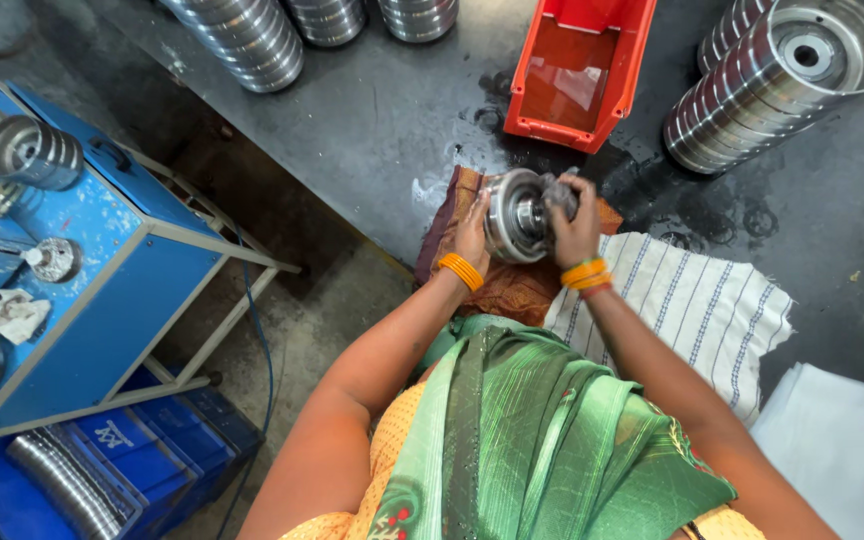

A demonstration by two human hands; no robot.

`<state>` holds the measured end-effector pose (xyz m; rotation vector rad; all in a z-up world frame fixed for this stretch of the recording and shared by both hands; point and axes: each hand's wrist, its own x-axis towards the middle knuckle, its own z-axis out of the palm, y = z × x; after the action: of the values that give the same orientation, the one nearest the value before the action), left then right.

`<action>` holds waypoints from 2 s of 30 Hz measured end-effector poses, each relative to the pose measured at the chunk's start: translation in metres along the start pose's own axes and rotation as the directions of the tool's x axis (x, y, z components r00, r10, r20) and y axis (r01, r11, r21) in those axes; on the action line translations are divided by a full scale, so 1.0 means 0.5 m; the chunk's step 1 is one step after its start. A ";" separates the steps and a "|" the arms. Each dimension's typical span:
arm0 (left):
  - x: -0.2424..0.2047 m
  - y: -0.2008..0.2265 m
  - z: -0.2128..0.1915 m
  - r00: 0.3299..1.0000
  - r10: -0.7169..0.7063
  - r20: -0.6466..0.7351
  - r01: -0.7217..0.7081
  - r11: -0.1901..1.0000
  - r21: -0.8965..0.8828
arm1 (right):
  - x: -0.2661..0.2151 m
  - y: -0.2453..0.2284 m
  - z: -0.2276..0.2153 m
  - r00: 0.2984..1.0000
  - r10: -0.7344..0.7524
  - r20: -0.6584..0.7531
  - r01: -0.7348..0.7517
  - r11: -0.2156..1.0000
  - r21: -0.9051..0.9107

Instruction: The person repeatedly picks up small cylindrical metal parts from a stack, wipes them with a cloth, and places them into a red plastic bin. The person handles the parts one at a time throughout the clip.

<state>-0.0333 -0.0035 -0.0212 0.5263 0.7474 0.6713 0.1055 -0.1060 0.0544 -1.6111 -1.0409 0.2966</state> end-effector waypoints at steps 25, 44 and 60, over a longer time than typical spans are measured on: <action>-0.073 0.016 0.048 0.379 -0.096 0.920 -0.740 -0.629 0.239 | 0.014 0.075 -0.133 0.941 0.184 0.284 -0.164 0.982 -0.092; -0.109 0.017 0.005 0.422 0.068 0.904 -0.683 -0.632 0.366 | 0.048 0.036 -0.010 0.652 -0.036 0.757 0.660 0.519 -0.544; 0.007 -0.004 0.307 0.470 -0.232 0.852 -0.876 -0.244 0.417 | -0.184 0.199 -0.058 0.857 0.512 0.060 -0.515 0.856 0.052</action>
<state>0.0852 -0.0320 0.0719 2.6158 -0.0450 0.2367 0.1181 -0.1914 -0.0540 -1.8098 -0.6028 0.7230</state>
